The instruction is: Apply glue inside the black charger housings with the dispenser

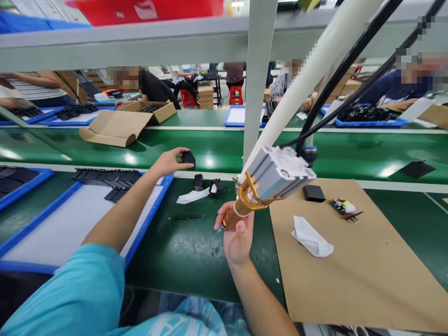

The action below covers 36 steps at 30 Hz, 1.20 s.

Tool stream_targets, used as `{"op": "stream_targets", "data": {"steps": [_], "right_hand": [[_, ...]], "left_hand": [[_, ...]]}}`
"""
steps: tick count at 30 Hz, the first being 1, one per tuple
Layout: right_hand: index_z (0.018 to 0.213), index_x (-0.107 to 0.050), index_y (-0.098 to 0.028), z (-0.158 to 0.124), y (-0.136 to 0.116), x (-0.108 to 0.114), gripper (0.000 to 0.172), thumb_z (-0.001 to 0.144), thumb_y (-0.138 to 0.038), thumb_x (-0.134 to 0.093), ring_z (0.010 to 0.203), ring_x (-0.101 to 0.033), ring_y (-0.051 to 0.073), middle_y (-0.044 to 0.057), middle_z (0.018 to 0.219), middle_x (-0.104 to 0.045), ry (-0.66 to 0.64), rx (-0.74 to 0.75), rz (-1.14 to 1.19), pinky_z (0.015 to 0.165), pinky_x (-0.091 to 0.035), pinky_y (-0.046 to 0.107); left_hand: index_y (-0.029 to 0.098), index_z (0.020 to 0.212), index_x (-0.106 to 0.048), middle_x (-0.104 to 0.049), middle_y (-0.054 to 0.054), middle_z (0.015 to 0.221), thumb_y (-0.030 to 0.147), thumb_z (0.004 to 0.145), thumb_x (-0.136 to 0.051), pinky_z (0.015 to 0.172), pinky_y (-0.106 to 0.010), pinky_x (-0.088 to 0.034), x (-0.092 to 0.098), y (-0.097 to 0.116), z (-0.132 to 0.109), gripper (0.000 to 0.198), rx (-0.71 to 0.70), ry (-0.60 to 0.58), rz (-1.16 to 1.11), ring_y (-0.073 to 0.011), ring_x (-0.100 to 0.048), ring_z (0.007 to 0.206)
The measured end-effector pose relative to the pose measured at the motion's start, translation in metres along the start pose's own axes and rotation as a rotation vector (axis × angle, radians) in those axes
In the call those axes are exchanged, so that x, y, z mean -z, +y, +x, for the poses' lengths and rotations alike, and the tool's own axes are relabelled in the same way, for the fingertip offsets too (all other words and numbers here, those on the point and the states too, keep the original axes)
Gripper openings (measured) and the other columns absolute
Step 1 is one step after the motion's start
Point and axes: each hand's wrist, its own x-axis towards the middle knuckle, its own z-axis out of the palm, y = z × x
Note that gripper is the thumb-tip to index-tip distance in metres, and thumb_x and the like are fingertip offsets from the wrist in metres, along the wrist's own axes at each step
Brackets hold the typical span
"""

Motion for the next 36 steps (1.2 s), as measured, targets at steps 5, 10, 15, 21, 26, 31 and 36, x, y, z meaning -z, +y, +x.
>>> {"op": "stream_targets", "data": {"steps": [5,10,15,21,26,31,36], "right_hand": [[0.093,-0.052,-0.027,-0.001,-0.001,-0.001,0.029,0.082,-0.054,-0.053,0.050,-0.053,0.011,-0.002,0.080,-0.059,-0.028,-0.012,0.028,0.047,-0.039,0.028],[0.103,-0.050,-0.028,-0.001,-0.001,-0.001,0.039,0.079,-0.058,-0.052,0.048,-0.051,0.011,-0.002,0.078,-0.057,-0.006,-0.027,-0.038,0.046,-0.038,0.028],[0.108,-0.049,-0.028,0.000,-0.002,-0.002,0.043,0.078,-0.060,-0.052,0.048,-0.050,0.011,-0.003,0.077,-0.055,0.022,-0.014,-0.070,0.046,-0.038,0.028],[0.110,-0.049,-0.029,0.001,-0.001,-0.001,0.041,0.080,-0.057,-0.051,0.049,-0.050,0.010,-0.003,0.079,-0.055,0.008,-0.007,-0.075,0.047,-0.038,0.028],[0.110,-0.049,-0.029,0.000,0.000,-0.001,0.042,0.080,-0.058,-0.050,0.048,-0.050,0.010,-0.003,0.079,-0.055,0.006,-0.001,-0.085,0.047,-0.038,0.027],[0.110,-0.049,-0.029,0.000,0.000,-0.001,0.039,0.081,-0.056,-0.050,0.050,-0.051,0.011,-0.002,0.080,-0.056,-0.001,0.009,-0.067,0.048,-0.038,0.028],[0.109,-0.048,-0.029,0.000,-0.001,-0.002,0.044,0.078,-0.060,-0.050,0.049,-0.049,0.011,-0.003,0.078,-0.055,0.029,-0.007,-0.117,0.047,-0.038,0.028]], "left_hand": [[0.029,0.128,-0.058,-0.063,-0.003,0.126,0.053,0.067,-0.076,0.090,-0.035,-0.052,0.008,0.026,-0.137,0.068,-0.180,-0.163,-0.075,-0.0269,-0.063,0.108],[0.032,0.131,-0.055,-0.060,-0.004,0.133,0.039,0.075,-0.073,0.102,-0.040,-0.046,-0.040,0.016,-0.211,0.060,-0.184,-0.455,-0.148,-0.0268,-0.056,0.121],[0.033,0.147,-0.033,-0.046,-0.007,0.146,0.035,0.081,-0.067,0.104,-0.042,-0.045,-0.068,0.016,-0.224,0.074,-0.125,-0.330,-0.274,-0.0253,-0.053,0.124],[0.032,0.117,-0.066,-0.069,-0.003,0.115,0.041,0.094,-0.050,0.097,-0.042,-0.049,-0.087,0.032,-0.223,0.030,-0.043,-0.078,-0.299,-0.0232,-0.062,0.108],[0.031,0.116,-0.067,-0.070,0.000,0.116,0.038,0.098,-0.041,0.097,-0.038,-0.049,-0.080,0.032,-0.215,0.032,-0.174,-0.185,-0.268,-0.0205,-0.063,0.108],[0.033,0.137,-0.050,-0.054,-0.002,0.141,0.046,0.085,-0.064,0.107,-0.041,-0.043,-0.073,0.029,-0.225,0.055,-0.171,-0.236,-0.234,-0.0245,-0.052,0.126],[0.031,0.129,-0.056,-0.064,-0.005,0.124,0.043,0.084,-0.064,0.095,-0.041,-0.053,-0.078,0.017,-0.233,0.047,0.017,-0.187,-0.413,-0.0249,-0.061,0.114]]}}
